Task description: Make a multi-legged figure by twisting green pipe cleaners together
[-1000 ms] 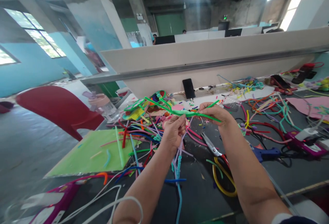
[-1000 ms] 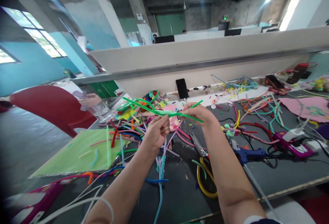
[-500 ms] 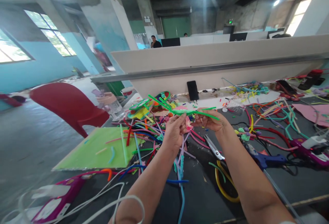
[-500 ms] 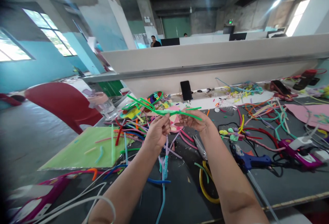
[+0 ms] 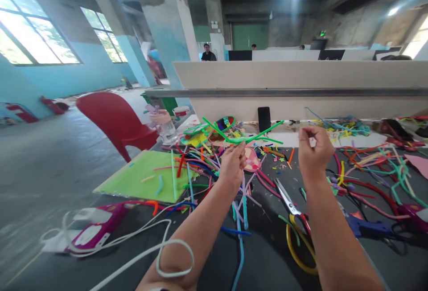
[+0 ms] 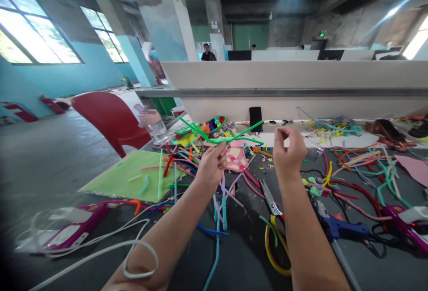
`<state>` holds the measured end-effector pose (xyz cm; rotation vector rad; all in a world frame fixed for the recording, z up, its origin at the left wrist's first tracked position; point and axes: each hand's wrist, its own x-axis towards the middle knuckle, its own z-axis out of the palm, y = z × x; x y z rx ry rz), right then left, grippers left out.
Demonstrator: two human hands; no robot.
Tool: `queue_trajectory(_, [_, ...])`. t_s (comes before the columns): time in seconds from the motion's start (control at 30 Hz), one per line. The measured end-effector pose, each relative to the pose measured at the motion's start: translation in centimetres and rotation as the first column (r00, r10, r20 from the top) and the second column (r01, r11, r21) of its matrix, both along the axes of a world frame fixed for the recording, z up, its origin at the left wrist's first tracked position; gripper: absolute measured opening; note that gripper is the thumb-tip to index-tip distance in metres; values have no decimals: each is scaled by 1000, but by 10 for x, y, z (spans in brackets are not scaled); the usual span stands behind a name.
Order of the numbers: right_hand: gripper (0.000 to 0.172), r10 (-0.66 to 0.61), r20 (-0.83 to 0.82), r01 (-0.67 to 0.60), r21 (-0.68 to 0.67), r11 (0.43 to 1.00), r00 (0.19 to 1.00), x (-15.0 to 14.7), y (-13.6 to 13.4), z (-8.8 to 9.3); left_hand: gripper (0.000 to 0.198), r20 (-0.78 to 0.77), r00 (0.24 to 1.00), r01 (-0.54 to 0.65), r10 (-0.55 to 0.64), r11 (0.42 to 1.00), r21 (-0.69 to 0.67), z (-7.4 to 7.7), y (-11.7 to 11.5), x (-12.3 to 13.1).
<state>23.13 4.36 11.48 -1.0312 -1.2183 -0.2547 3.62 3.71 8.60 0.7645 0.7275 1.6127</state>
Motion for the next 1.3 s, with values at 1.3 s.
queue_trajectory(1.3, [31,379,23,-320,-492,810,925,-48,7,-17,38,-71,997,31,-29,999,25,-6,-8,19])
